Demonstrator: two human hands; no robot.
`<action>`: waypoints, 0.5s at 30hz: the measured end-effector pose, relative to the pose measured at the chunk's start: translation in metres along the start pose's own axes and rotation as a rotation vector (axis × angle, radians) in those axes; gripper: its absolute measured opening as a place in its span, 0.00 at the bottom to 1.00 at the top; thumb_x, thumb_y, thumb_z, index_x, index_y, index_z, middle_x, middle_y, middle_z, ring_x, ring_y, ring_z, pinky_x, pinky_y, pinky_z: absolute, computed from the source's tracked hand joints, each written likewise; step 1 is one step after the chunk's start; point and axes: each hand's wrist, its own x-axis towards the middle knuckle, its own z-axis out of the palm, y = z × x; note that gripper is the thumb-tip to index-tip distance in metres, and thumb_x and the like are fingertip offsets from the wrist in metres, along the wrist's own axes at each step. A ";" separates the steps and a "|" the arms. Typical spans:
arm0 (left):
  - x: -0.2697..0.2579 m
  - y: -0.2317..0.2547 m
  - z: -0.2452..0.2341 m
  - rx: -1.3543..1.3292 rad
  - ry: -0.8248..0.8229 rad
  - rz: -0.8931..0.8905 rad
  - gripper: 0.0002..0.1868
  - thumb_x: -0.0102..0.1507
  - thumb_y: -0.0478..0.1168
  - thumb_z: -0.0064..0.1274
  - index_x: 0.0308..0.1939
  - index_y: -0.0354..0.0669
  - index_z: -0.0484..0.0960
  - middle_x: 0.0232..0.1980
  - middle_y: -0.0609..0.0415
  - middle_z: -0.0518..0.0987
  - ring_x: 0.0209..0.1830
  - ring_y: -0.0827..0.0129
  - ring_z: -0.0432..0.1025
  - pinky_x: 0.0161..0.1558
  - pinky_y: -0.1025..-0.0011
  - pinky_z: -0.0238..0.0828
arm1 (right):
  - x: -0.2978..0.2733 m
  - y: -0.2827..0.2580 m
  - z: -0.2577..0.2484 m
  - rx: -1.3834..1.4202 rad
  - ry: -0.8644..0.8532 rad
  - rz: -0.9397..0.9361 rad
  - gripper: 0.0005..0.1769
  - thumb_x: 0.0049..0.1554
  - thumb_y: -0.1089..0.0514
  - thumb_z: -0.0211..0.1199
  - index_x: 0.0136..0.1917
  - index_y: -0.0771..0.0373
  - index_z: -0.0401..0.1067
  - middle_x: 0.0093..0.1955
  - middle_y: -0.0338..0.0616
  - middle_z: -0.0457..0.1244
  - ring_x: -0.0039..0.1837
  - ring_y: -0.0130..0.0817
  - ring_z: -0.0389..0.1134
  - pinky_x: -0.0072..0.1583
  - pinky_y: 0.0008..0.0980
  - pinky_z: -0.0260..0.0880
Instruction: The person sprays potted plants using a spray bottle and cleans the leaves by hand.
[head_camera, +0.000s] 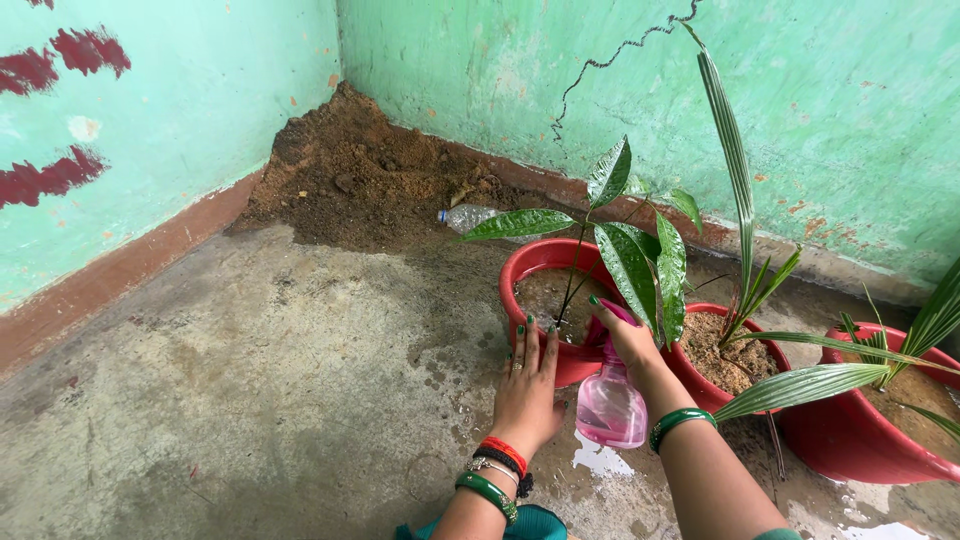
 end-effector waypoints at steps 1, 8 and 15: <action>-0.001 0.000 0.000 0.007 0.012 0.004 0.60 0.53 0.42 0.69 0.80 0.44 0.43 0.83 0.39 0.33 0.83 0.48 0.40 0.75 0.49 0.46 | -0.002 -0.001 0.001 0.001 -0.001 -0.001 0.19 0.53 0.44 0.69 0.44 0.63 0.77 0.38 0.45 0.70 0.39 0.35 0.70 0.43 0.34 0.70; 0.004 -0.002 0.009 0.133 0.103 0.105 0.56 0.54 0.44 0.67 0.78 0.40 0.47 0.84 0.46 0.44 0.84 0.54 0.39 0.76 0.47 0.43 | -0.009 -0.002 0.002 -0.058 -0.016 0.012 0.21 0.58 0.43 0.65 0.49 0.65 0.76 0.39 0.44 0.70 0.41 0.33 0.69 0.45 0.32 0.68; 0.009 -0.006 0.013 0.126 0.083 0.131 0.57 0.55 0.45 0.67 0.79 0.42 0.46 0.83 0.46 0.43 0.83 0.53 0.37 0.76 0.47 0.38 | -0.010 0.002 0.008 0.083 0.037 -0.033 0.21 0.59 0.45 0.65 0.56 0.64 0.77 0.41 0.43 0.69 0.41 0.34 0.70 0.47 0.35 0.71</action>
